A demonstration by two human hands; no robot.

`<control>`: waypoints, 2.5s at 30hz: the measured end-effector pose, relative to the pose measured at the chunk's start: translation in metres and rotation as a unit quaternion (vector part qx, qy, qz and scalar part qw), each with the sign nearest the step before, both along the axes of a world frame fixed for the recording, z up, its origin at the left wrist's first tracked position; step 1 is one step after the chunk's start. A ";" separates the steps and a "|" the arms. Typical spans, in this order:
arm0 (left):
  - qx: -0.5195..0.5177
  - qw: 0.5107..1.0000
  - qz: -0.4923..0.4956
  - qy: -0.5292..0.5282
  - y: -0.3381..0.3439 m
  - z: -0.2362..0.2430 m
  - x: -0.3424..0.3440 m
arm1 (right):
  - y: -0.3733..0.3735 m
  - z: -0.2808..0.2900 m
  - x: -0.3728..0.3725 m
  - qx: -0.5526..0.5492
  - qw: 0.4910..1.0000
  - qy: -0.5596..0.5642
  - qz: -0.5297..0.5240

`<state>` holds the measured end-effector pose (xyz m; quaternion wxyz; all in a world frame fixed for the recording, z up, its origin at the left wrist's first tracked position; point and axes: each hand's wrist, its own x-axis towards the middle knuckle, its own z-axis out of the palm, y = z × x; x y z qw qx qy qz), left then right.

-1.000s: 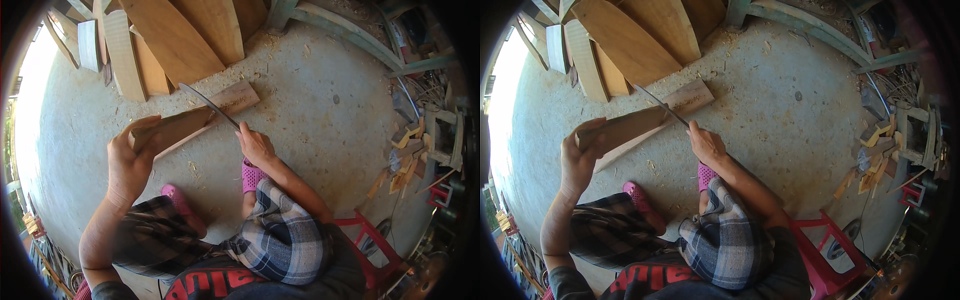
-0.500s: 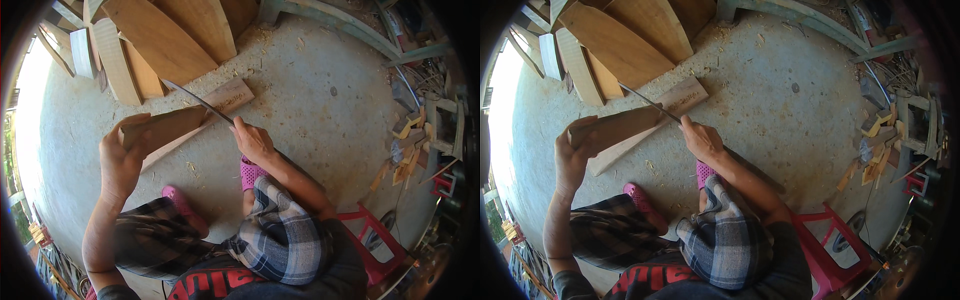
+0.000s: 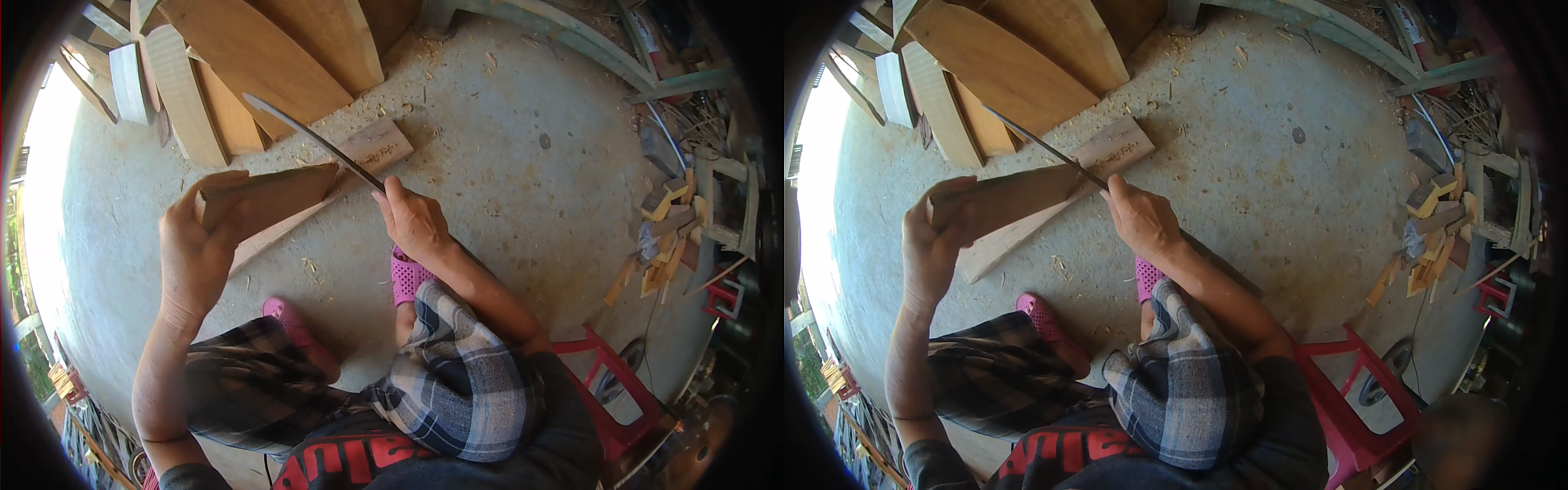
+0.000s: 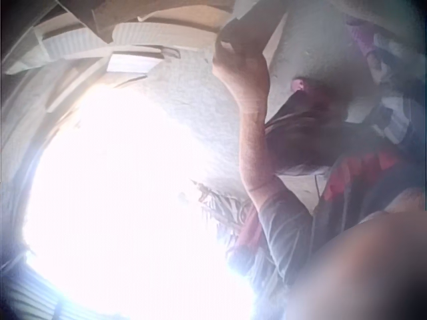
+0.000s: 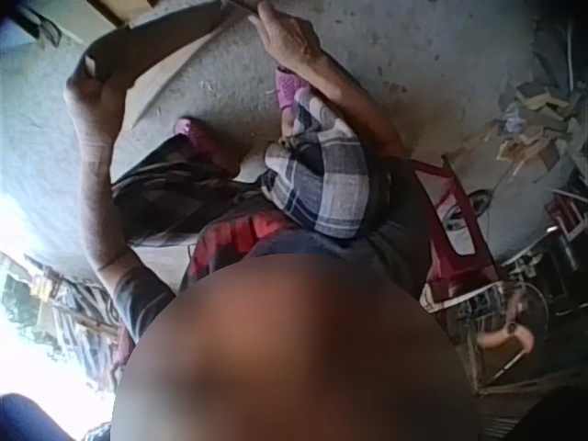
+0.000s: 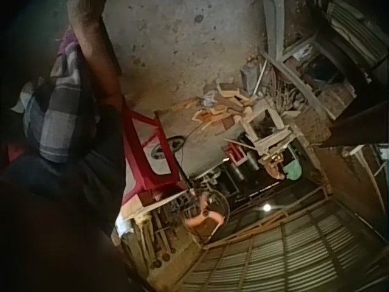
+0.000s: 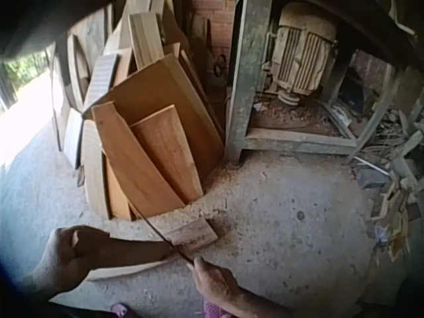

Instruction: The person uses a curved billhook blade to shave and smooth a piece of wood.

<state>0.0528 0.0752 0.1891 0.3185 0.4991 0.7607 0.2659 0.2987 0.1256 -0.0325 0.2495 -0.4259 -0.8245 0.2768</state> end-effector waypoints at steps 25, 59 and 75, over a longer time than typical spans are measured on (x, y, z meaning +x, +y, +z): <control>0.004 1.000 -0.023 0.009 -0.004 0.002 0.000 | 0.002 0.006 0.001 -0.094 0.994 -0.053 -0.003; 0.021 0.999 -0.029 0.005 -0.022 0.003 -0.010 | 0.003 0.011 -0.006 -0.188 0.973 -0.134 -0.010; 0.016 0.998 -0.052 0.033 -0.029 -0.001 -0.020 | -0.004 0.015 -0.010 -0.118 0.990 -0.079 0.022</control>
